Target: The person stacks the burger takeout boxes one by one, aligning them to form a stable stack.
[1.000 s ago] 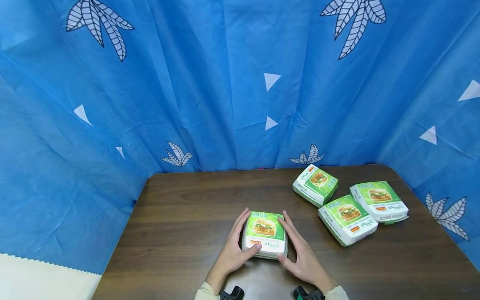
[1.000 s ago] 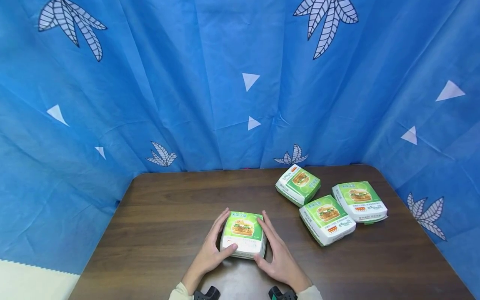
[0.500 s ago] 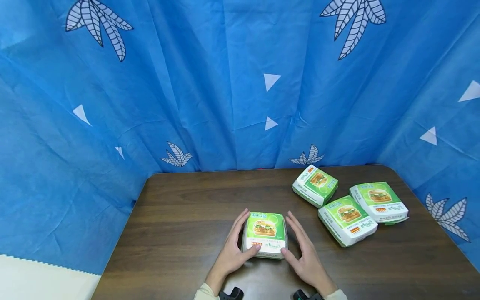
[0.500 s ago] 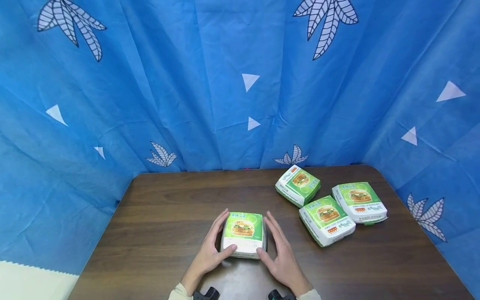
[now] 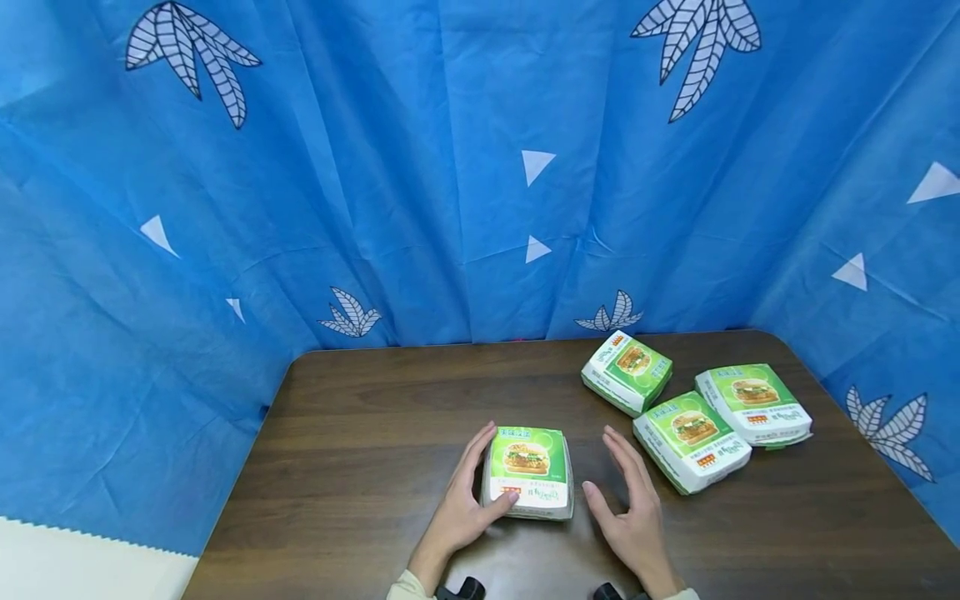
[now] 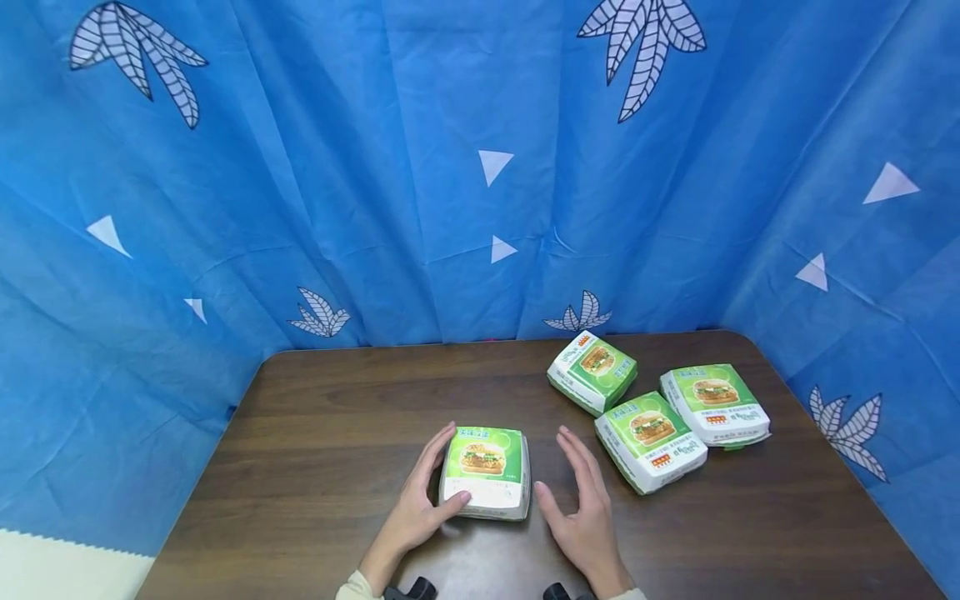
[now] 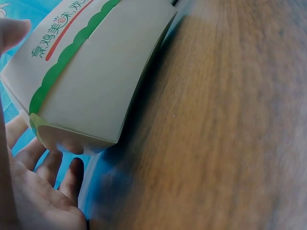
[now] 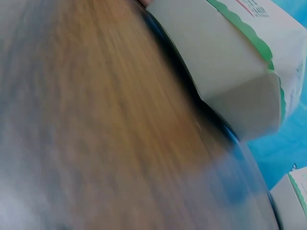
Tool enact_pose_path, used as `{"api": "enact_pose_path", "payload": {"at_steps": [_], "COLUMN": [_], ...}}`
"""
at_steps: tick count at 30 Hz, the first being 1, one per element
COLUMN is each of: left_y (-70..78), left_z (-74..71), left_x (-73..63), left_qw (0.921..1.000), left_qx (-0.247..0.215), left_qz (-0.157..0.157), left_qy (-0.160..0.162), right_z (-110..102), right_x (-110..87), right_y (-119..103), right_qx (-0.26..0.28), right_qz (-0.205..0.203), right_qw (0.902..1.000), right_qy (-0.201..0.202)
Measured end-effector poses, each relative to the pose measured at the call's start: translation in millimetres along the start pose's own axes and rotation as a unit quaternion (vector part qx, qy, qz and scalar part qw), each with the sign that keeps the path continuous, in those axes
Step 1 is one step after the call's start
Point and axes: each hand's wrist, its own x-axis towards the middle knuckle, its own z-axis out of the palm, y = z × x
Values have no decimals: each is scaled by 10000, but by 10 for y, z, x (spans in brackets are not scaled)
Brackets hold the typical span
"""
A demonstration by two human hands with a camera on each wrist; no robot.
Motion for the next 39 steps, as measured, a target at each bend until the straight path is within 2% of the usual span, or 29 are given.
{"api": "enact_pose_path", "payload": {"at_steps": [9, 16, 21, 31, 39], "left_y": [7, 29, 34, 3, -8], "left_z": [-12, -7, -4, -7, -6], "left_x": [5, 4, 9, -1, -10], "left_qw": [10000, 10000, 9998, 9996, 9994], "left_qx": [-57, -42, -20, 86, 189], "left_qz": [-58, -59, -151, -239, -272], "left_qy": [-32, -63, -90, -89, -58], "right_z": [-94, -203, -305, -450, -511], "right_x": [52, 96, 123, 153, 125], "right_y": [37, 71, 98, 191, 284], "right_qx": [-472, -938, -1205, -1391, -1535], "right_qz": [-253, -514, -388, -158, 173], "right_qw": [9975, 9881, 9826, 9727, 9681], "right_qy": [461, 1105, 1362, 1851, 1972]}}
